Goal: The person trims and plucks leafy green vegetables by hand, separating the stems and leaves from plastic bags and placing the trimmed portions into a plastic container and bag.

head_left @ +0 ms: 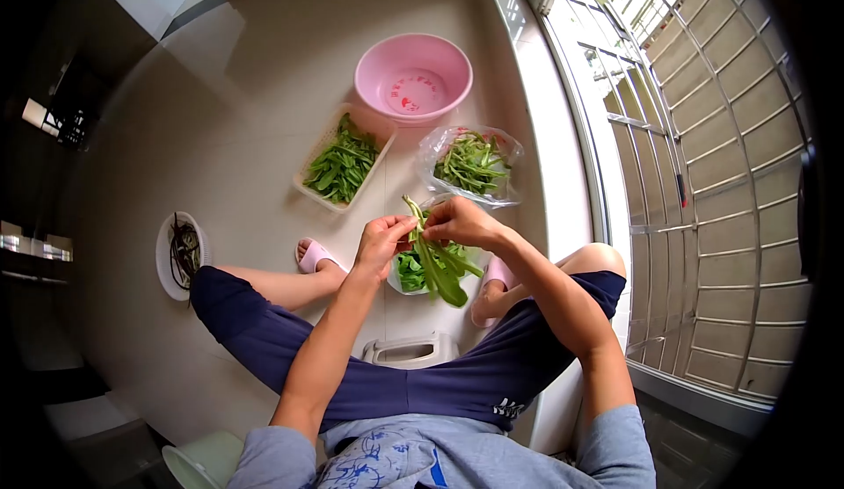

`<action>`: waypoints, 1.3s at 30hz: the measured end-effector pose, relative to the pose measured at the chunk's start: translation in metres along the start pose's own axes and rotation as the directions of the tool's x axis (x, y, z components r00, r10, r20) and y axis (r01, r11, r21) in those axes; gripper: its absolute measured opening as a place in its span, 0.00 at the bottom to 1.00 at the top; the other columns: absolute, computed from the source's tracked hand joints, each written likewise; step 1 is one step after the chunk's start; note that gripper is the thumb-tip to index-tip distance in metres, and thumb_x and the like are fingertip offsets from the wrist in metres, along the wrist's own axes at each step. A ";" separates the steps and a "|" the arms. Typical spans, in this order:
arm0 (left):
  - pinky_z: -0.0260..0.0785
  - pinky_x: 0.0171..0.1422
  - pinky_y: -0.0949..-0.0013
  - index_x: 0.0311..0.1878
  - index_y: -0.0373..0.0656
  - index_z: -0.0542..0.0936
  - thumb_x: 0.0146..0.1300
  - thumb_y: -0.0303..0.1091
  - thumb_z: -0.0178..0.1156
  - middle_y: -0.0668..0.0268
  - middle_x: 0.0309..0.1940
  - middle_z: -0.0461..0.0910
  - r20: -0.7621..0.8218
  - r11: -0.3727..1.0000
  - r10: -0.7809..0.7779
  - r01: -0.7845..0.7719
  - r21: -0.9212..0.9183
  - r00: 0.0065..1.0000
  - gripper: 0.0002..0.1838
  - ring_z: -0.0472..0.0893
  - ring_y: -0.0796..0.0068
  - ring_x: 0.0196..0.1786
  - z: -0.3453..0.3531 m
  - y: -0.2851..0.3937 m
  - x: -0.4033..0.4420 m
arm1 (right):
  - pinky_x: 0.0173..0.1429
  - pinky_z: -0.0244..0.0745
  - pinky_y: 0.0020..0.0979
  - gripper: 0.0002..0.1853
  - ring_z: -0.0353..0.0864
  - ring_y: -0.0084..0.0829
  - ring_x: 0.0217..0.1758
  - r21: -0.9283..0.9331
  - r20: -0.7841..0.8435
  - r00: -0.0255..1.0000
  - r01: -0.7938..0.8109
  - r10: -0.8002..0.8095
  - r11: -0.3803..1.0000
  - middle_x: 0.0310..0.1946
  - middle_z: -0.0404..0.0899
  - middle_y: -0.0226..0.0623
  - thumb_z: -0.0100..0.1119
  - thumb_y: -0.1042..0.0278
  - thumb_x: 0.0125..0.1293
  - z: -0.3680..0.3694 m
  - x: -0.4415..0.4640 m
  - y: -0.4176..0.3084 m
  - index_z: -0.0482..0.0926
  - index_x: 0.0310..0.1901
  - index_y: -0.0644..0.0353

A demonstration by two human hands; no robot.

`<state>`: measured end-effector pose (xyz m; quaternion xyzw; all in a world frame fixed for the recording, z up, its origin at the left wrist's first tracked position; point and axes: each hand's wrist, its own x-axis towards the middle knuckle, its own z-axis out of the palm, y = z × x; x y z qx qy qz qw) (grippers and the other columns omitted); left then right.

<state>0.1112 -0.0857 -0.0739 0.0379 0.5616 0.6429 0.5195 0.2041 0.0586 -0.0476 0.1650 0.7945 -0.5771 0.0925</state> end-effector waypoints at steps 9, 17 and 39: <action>0.67 0.34 0.78 0.31 0.38 0.74 0.51 0.31 0.56 0.67 0.26 0.75 0.118 0.968 -0.002 -0.028 0.250 0.993 0.07 0.74 0.80 0.28 0.016 0.019 0.000 | 0.23 0.63 0.20 0.10 0.68 0.17 0.19 0.165 0.039 0.997 0.053 -0.060 0.985 0.14 0.71 0.29 0.54 0.66 0.52 -0.013 -0.015 0.002 0.76 0.24 0.65; 0.68 0.37 0.75 0.31 0.38 0.73 0.52 0.28 0.55 0.66 0.27 0.75 0.196 0.993 -0.047 0.024 0.117 0.979 0.05 0.74 0.78 0.30 0.014 0.028 0.001 | 0.23 0.58 0.16 0.07 0.64 0.14 0.20 0.534 0.145 0.989 -0.058 -0.023 0.844 0.17 0.69 0.23 0.52 0.67 0.53 -0.012 -0.017 0.010 0.76 0.26 0.59; 0.66 0.42 0.74 0.35 0.38 0.74 0.53 0.27 0.52 0.64 0.30 0.76 0.288 0.981 0.096 -0.042 -0.189 0.953 0.06 0.74 0.77 0.33 0.015 0.024 -0.005 | 0.24 0.58 0.14 0.04 0.64 0.14 0.20 0.932 0.102 0.995 -0.103 0.021 0.348 0.20 0.70 0.23 0.50 0.69 0.56 0.007 -0.017 0.002 0.73 0.28 0.59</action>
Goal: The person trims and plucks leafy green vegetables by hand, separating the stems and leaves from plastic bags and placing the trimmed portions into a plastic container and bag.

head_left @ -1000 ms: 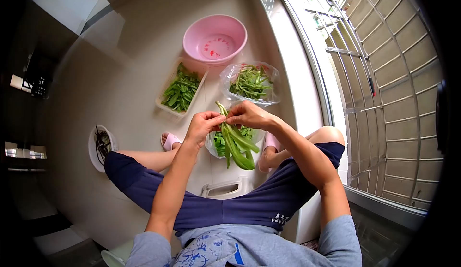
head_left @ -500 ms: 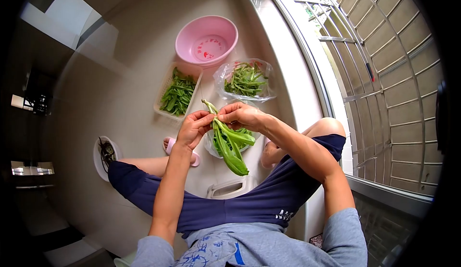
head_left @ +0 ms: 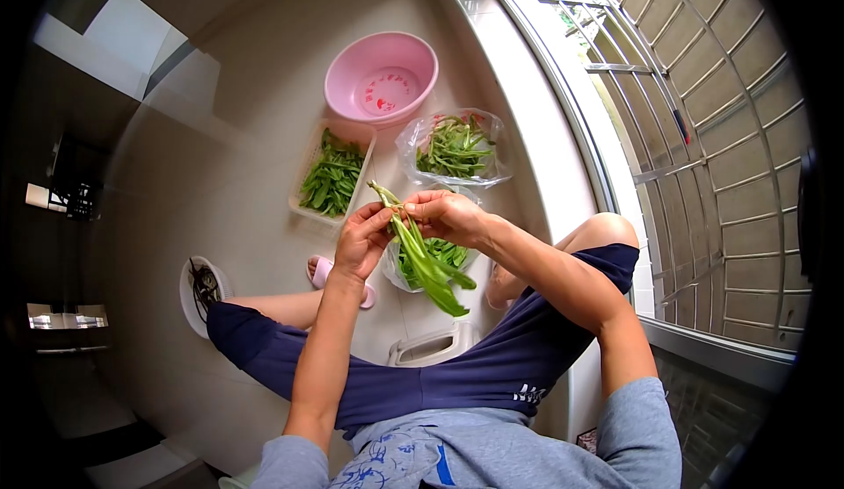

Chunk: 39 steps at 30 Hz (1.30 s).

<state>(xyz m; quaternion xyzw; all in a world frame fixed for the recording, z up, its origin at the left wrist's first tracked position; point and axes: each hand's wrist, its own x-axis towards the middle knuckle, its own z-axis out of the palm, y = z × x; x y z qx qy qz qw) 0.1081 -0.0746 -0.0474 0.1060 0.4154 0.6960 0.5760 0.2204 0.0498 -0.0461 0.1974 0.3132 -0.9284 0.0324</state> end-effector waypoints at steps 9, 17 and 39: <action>0.66 0.41 0.76 0.36 0.36 0.73 0.52 0.26 0.54 0.64 0.31 0.75 -0.057 0.990 0.025 -0.017 0.141 0.998 0.08 0.74 0.79 0.33 0.002 -0.004 -0.001 | 0.21 0.55 0.16 0.08 0.61 0.13 0.17 -0.516 -0.060 0.998 -0.010 -0.025 0.857 0.18 0.70 0.25 0.52 0.64 0.54 -0.010 0.003 -0.002 0.75 0.25 0.59; 0.64 0.38 0.82 0.35 0.34 0.71 0.55 0.30 0.52 0.68 0.28 0.73 -0.061 0.912 0.106 -0.072 0.404 0.993 0.08 0.71 0.84 0.30 0.005 -0.006 0.002 | 0.21 0.57 0.17 0.06 0.63 0.16 0.16 -0.656 0.067 0.997 0.074 -0.039 0.751 0.15 0.70 0.26 0.55 0.68 0.50 -0.013 0.000 -0.017 0.76 0.23 0.61; 0.65 0.29 0.80 0.30 0.37 0.72 0.53 0.30 0.54 0.69 0.23 0.74 -0.229 0.956 0.169 -0.103 0.273 0.959 0.06 0.72 0.83 0.23 0.017 -0.014 0.006 | 0.28 0.66 0.26 0.13 0.69 0.22 0.23 -0.787 -0.048 0.954 0.147 -0.296 0.600 0.19 0.72 0.36 0.51 0.63 0.54 -0.003 -0.004 -0.003 0.73 0.26 0.67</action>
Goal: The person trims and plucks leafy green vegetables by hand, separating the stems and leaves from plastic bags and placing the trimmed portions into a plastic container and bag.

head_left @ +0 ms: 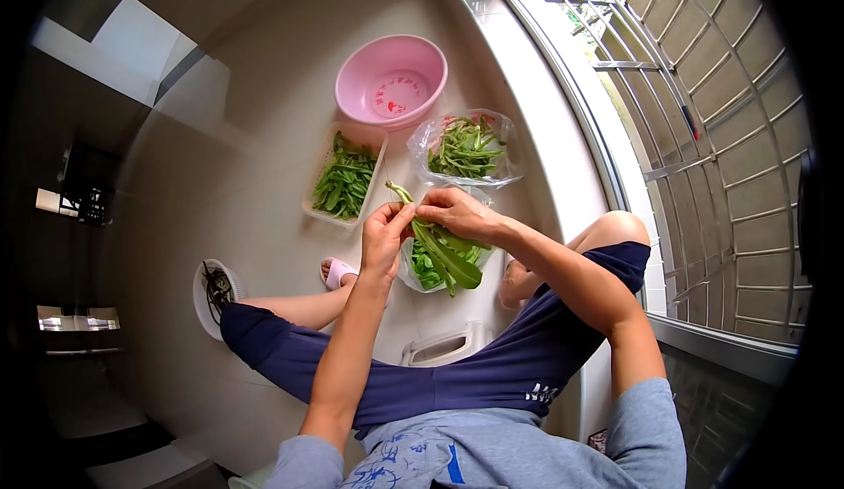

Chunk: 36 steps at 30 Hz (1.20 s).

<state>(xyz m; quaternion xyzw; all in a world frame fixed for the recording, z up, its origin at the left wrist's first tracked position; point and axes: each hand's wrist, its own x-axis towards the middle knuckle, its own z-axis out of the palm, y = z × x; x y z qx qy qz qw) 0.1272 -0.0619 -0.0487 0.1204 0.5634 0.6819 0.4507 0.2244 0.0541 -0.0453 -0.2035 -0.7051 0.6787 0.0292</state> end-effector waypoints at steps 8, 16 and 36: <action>0.67 0.34 0.78 0.31 0.41 0.71 0.53 0.28 0.53 0.68 0.26 0.74 0.084 0.995 -0.095 0.095 -0.002 0.992 0.03 0.73 0.81 0.28 -0.010 0.002 0.001 | 0.22 0.57 0.21 0.12 0.62 0.16 0.20 -0.007 0.156 0.988 -0.015 0.016 1.000 0.15 0.66 0.26 0.52 0.63 0.53 -0.008 0.002 -0.003 0.73 0.25 0.65; 0.68 0.37 0.75 0.33 0.39 0.71 0.55 0.28 0.50 0.65 0.27 0.74 0.152 0.994 -0.028 0.043 -0.098 0.988 0.04 0.74 0.76 0.28 -0.007 0.004 0.004 | 0.26 0.61 0.17 0.08 0.66 0.15 0.22 0.491 0.184 0.979 -0.172 0.092 0.854 0.20 0.71 0.26 0.47 0.67 0.57 0.001 0.010 0.011 0.72 0.27 0.61; 0.65 0.29 0.82 0.30 0.43 0.72 0.53 0.29 0.54 0.70 0.25 0.74 0.017 0.997 -0.050 0.051 -0.052 0.999 0.02 0.71 0.84 0.25 -0.013 0.000 0.004 | 0.19 0.54 0.18 0.10 0.60 0.15 0.16 0.010 0.129 0.975 -0.182 0.180 0.983 0.14 0.66 0.24 0.59 0.61 0.48 -0.006 0.001 -0.014 0.75 0.24 0.60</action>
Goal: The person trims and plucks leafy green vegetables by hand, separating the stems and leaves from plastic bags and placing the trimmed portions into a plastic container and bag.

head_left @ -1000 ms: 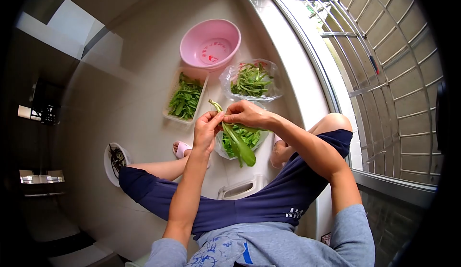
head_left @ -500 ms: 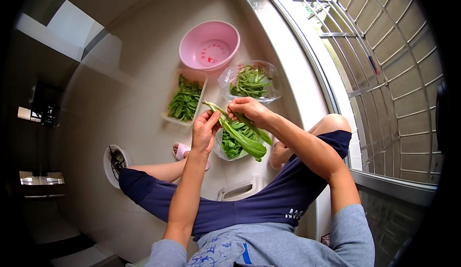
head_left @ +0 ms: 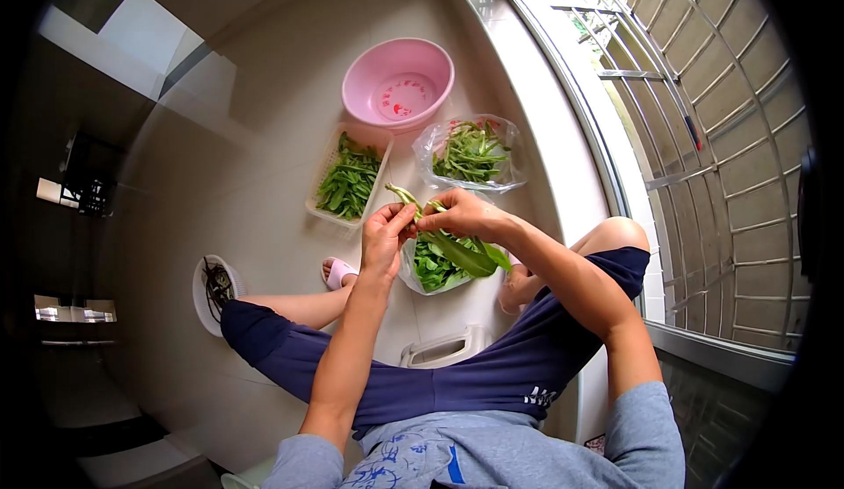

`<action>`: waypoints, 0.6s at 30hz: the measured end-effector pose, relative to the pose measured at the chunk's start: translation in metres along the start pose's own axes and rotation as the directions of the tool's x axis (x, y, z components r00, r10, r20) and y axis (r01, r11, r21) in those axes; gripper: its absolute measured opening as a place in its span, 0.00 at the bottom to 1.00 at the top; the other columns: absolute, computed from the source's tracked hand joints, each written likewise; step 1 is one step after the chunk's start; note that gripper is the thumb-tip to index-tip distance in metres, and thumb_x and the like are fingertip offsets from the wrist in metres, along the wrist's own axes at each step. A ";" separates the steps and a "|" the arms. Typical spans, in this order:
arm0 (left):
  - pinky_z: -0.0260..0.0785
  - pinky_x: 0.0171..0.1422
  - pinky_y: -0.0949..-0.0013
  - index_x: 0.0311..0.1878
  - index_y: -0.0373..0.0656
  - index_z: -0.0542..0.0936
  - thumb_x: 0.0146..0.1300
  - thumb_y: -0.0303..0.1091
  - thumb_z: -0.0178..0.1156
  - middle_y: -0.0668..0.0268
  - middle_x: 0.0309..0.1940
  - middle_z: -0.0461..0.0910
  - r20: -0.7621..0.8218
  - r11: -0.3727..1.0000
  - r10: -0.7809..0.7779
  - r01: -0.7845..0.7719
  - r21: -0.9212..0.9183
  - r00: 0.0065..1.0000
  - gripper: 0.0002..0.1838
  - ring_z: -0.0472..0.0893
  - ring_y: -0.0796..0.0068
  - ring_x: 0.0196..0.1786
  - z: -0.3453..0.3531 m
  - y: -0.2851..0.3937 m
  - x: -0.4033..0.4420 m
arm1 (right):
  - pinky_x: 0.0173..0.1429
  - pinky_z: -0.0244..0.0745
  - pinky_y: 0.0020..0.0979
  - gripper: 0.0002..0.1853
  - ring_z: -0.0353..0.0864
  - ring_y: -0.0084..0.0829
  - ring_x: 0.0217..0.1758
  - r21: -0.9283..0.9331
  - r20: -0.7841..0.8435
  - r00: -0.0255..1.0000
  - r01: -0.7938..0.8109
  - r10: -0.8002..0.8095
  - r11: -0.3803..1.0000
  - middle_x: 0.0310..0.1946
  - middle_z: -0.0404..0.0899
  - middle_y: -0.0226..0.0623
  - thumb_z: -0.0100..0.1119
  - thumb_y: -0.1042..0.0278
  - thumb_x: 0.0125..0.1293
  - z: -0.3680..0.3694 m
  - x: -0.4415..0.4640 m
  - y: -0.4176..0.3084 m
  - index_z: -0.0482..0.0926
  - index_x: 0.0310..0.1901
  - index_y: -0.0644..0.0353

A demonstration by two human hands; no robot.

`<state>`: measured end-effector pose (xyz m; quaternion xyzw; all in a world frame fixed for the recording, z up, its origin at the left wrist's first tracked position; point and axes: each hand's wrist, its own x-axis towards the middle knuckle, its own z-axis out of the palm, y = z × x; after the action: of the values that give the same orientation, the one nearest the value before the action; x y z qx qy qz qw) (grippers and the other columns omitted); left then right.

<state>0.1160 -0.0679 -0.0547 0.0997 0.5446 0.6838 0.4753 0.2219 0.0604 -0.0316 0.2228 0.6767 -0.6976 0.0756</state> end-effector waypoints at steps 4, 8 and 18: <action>0.63 0.29 0.82 0.30 0.40 0.72 0.52 0.29 0.55 0.70 0.23 0.73 0.042 0.998 -0.005 0.007 -0.057 0.999 0.04 0.69 0.84 0.22 0.005 0.006 -0.002 | 0.19 0.53 0.18 0.07 0.59 0.14 0.15 0.157 0.071 0.997 0.031 -0.042 0.987 0.15 0.68 0.24 0.56 0.66 0.50 -0.002 0.001 0.004 0.75 0.25 0.59; 0.63 0.32 0.81 0.32 0.39 0.72 0.54 0.28 0.52 0.70 0.25 0.72 0.051 0.986 0.032 -0.024 -0.167 0.998 0.04 0.69 0.83 0.25 0.006 0.005 0.001 | 0.18 0.52 0.18 0.06 0.58 0.14 0.14 0.368 0.038 0.998 0.040 -0.058 0.929 0.14 0.67 0.23 0.55 0.66 0.52 0.005 0.007 0.011 0.73 0.25 0.58; 0.64 0.31 0.80 0.31 0.39 0.72 0.54 0.28 0.53 0.70 0.24 0.72 -0.051 0.988 0.097 -0.102 -0.118 0.994 0.04 0.69 0.83 0.24 0.018 -0.001 0.001 | 0.26 0.64 0.30 0.06 0.71 0.34 0.20 -0.293 -0.331 0.878 0.253 -0.347 0.922 0.17 0.73 0.41 0.51 0.69 0.51 0.003 0.013 0.014 0.72 0.25 0.64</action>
<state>0.1274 -0.0554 -0.0493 0.0824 0.5073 0.7403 0.4334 0.2156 0.0591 -0.0494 0.2334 0.7845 -0.5575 -0.1391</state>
